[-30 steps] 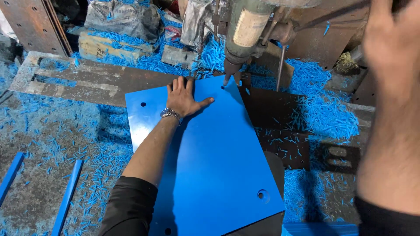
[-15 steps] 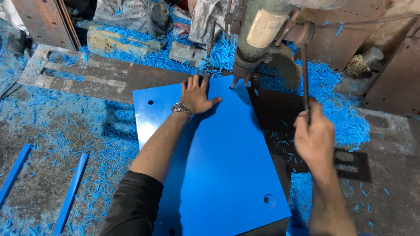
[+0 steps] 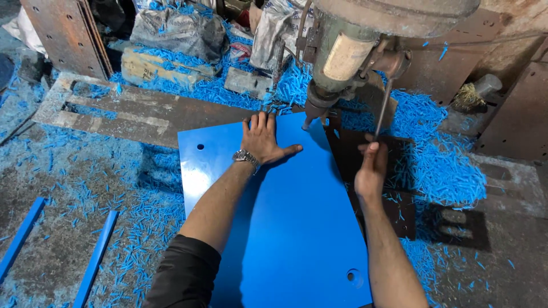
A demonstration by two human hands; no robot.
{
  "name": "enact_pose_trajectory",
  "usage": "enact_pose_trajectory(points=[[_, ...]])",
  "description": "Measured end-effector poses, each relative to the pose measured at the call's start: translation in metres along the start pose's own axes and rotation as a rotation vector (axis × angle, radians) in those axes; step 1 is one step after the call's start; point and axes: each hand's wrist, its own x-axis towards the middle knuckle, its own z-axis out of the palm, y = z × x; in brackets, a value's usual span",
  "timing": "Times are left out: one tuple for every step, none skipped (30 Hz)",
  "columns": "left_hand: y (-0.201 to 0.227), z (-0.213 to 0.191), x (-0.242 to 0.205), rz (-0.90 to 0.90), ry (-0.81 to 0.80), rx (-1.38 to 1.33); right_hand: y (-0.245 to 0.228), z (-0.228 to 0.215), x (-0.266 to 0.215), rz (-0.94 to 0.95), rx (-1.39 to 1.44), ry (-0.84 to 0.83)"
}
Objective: The person sits at a floor-mounted drill press in a workshop, first hammering a metal rod and adjusting the drill bit against a wood block, then drilling holes in blue plastic sheets, repositioning each sheet to drill multiple holes.
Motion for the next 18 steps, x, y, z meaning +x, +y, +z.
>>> enact_pose_trajectory(points=[[0.002,-0.002,0.000,-0.010,-0.014,-0.003,0.014,0.006,0.005,0.008,0.015,0.015],[0.002,0.001,0.001,-0.010,-0.014,-0.005,0.026,0.012,0.014,0.008,0.013,0.015],[0.002,0.003,0.002,-0.012,-0.024,-0.003,0.037,0.019,0.023,0.040,0.027,0.051],[0.000,0.005,0.003,-0.016,-0.032,0.002,0.048,0.027,0.032,0.071,0.045,0.087],[0.001,0.002,0.002,-0.017,-0.030,0.003,0.049,0.031,0.041,0.069,0.047,0.086],[0.001,0.000,0.001,-0.011,-0.017,0.000,0.050,0.036,0.048,0.156,0.128,0.084],[0.002,-0.002,0.000,-0.006,-0.004,-0.003,0.050,0.040,0.056,0.244,0.210,0.082],[0.003,-0.004,-0.001,-0.006,-0.003,-0.003,0.063,0.049,0.074,0.243,0.210,0.082],[0.003,-0.006,-0.002,-0.014,-0.007,-0.011,0.075,0.057,0.091,0.367,0.212,0.121],[0.004,-0.007,-0.002,-0.023,-0.010,-0.020,0.087,0.065,0.110,0.488,0.214,0.159],[0.005,-0.007,-0.004,-0.024,-0.008,-0.021,0.102,0.070,0.134,0.486,0.213,0.158],[0.005,-0.006,-0.005,-0.019,-0.001,-0.016,0.116,0.075,0.159,0.359,0.501,0.203],[0.005,-0.006,-0.005,-0.013,0.007,-0.010,0.130,0.081,0.185,0.224,0.787,0.242],[0.004,-0.007,-0.003,-0.015,0.013,-0.007,0.084,0.064,0.196,0.219,0.792,0.239],[0.003,-0.008,0.000,-0.005,0.028,0.001,0.038,0.048,0.206,0.150,0.897,0.055],[0.003,-0.006,-0.003,0.006,0.033,0.007,-0.004,0.029,0.211,0.077,0.989,-0.126],[0.004,-0.007,-0.002,0.006,0.029,0.007,0.004,-0.011,0.211,0.081,0.988,-0.125],[0.005,-0.007,-0.002,0.002,0.028,0.002,-0.022,-0.022,0.243,0.073,0.991,-0.137]])
